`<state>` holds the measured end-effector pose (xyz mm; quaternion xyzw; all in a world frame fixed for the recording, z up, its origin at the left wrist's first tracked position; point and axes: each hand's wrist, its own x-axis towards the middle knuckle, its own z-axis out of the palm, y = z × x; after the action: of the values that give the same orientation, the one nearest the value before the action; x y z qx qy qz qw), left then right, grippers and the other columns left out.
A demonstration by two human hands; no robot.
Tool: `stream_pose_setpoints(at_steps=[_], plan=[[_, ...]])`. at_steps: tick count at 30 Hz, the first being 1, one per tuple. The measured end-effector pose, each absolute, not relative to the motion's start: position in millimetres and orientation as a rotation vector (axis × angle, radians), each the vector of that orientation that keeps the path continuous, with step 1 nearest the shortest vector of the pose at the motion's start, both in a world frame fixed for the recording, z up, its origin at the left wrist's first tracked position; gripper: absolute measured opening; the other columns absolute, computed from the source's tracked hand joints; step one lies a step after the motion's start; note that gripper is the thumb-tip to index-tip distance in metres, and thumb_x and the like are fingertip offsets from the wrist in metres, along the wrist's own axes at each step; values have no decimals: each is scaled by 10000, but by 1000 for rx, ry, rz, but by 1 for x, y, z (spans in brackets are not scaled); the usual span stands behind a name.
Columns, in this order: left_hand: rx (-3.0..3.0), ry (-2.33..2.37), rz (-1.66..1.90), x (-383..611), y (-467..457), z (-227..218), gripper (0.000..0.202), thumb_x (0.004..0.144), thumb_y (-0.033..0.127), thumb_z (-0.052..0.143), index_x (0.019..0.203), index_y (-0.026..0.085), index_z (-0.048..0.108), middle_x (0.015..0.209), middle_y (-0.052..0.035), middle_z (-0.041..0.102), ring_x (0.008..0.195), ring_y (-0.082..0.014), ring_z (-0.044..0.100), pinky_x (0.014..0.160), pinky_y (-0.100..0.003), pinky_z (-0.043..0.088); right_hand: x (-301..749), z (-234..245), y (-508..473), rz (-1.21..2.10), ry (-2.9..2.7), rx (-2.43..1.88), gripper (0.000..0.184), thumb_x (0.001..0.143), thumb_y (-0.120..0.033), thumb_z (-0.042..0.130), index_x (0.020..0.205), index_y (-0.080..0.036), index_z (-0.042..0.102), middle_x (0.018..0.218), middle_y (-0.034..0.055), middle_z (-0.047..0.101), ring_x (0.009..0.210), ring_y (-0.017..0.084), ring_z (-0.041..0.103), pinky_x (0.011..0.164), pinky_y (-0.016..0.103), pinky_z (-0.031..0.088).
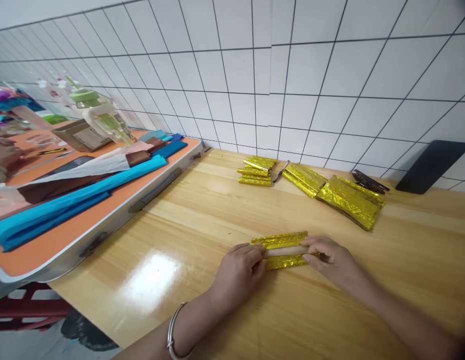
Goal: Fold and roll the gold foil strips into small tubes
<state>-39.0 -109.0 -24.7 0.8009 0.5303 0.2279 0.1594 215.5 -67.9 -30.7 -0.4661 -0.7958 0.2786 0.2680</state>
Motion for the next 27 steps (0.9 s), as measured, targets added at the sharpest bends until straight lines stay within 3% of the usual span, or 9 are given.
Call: stream_pose_setpoints(at_steps=[3,7,21,27], plan=[[2232,1618,644,-37,-108,-27,66,798,176,526,794,202,586,898,-7,682,828,-172,625,806,-323,468,211,-32,-63,750,-2113,-1331,132,779,-263,577,661,-207,558,914,45,654,851,185,599,739,326,482],[2229,1657,620,-36,-106,-27,75,792,159,520,749,201,564,845,-1,673,809,-163,619,765,-292,451,210,-38,-61,663,-2131,-1348,135,758,-249,587,642,-207,530,894,34,641,833,178,576,737,317,457],[2211,1653,585,-37,-106,-29,38,803,167,534,802,204,532,824,-4,624,826,-173,565,726,-279,431,206,-44,-52,518,-2202,-1266,123,726,-198,609,651,-214,514,805,19,623,772,182,554,711,315,415],[2256,1593,641,-38,-105,-31,209,853,184,500,1054,229,532,1090,-35,603,951,-190,553,795,-312,436,207,-45,-51,515,-2229,-1282,150,744,-240,616,644,-215,506,751,11,598,739,181,537,687,312,408]])
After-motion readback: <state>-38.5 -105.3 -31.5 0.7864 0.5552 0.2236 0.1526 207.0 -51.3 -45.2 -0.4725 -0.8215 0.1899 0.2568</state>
